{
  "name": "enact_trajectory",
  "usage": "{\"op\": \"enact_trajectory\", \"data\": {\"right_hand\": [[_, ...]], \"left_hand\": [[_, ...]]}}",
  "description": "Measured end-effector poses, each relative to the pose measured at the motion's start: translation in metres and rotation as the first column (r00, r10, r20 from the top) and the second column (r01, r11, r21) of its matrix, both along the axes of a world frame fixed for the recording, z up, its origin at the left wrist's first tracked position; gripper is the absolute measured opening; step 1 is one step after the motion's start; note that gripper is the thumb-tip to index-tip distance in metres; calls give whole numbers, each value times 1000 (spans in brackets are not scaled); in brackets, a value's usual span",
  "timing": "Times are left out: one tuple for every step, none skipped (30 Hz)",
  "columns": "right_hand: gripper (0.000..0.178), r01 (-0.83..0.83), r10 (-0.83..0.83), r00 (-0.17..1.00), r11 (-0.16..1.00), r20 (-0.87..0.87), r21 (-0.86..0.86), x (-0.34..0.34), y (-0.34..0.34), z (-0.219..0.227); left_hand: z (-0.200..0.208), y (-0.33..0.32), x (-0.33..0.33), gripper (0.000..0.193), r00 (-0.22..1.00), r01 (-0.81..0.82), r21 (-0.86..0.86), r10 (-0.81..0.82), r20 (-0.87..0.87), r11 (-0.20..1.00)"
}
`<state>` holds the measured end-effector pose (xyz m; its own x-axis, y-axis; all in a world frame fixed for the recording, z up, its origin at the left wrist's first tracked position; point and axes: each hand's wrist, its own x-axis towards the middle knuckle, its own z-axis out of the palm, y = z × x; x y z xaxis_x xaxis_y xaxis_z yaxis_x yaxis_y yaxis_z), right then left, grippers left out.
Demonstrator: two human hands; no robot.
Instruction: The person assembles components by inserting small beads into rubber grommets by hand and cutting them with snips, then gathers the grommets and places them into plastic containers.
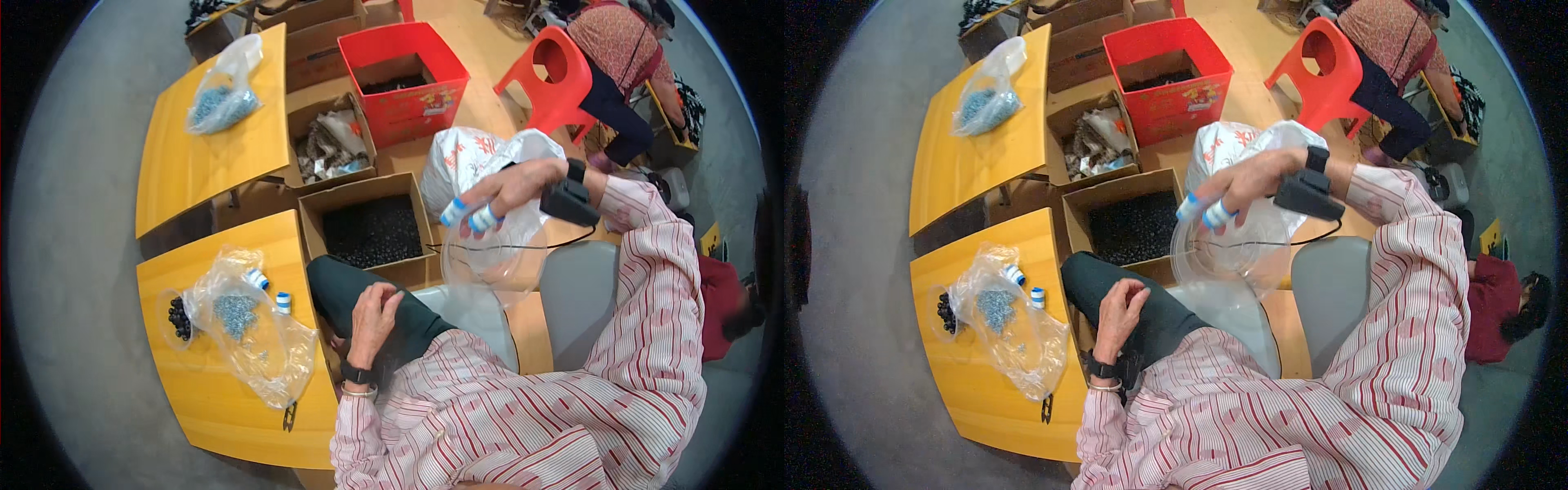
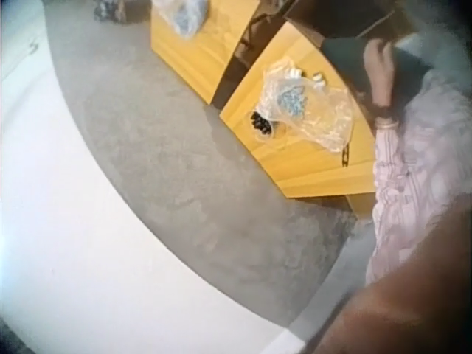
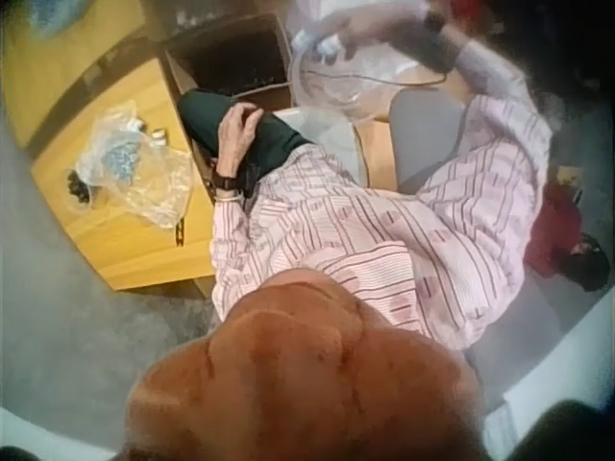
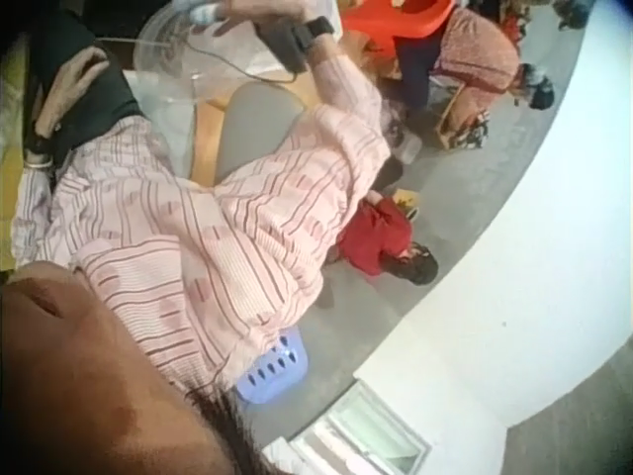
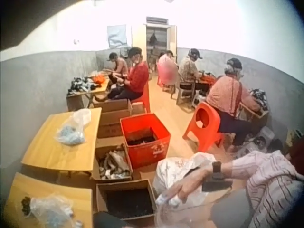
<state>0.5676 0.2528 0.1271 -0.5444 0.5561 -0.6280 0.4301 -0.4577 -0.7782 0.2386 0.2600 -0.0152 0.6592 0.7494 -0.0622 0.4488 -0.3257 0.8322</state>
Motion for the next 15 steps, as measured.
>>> {"op": "enact_trajectory", "data": {"right_hand": [[48,-75,71,997,992,37,97,-8,-2,-7],[51,-151,138,987,971,81,188,-17,-6,-10],[50,-227,206,974,915,97,333,-30,-9,-4],[46,-232,192,972,886,137,401,-42,-18,-4],[46,-281,225,958,868,180,408,-54,-24,-1],[46,-337,270,939,845,212,416,-67,-27,5],[46,-352,281,933,838,225,417,-76,-32,16],[45,-409,313,907,816,281,410,-84,-37,28],[45,-456,338,881,795,331,400,-93,-44,33],[45,-462,341,877,792,339,399,-101,-52,36],[42,-518,352,837,757,419,399,-106,-59,36],[39,-571,358,792,720,495,393,-112,-66,36],[29,-567,333,797,699,503,436,-116,-74,35],[29,-575,339,791,695,509,431,-119,-81,35],[29,-570,336,790,710,512,414,-121,-87,35]], "left_hand": [[-9,-2,-10,16,1000,-9,16,9,10,1000],[-18,-3,-20,17,999,-20,-14,20,-41,1000],[-22,-4,-27,17,996,-30,-50,25,-91,998],[-23,-5,-29,17,996,-33,-42,29,-82,999],[-25,-7,-30,18,996,-43,-59,39,-75,997],[-25,-12,-35,19,995,-68,-77,61,-80,995],[-29,-15,-36,19,998,-33,4,33,-46,999],[-31,-18,-35,19,998,-44,9,45,-33,999],[-34,-21,-34,19,998,-49,111,53,-37,993],[-36,-24,-34,19,997,-53,213,63,-41,976],[-37,-27,-33,24,997,-49,226,61,-44,973],[-38,-30,-33,24,997,-56,227,66,-38,972],[-37,-32,-32,27,990,-61,250,90,-106,966],[-33,-34,-30,29,978,-67,270,117,-171,961],[-30,-34,-29,30,966,-53,222,106,-237,974]]}}
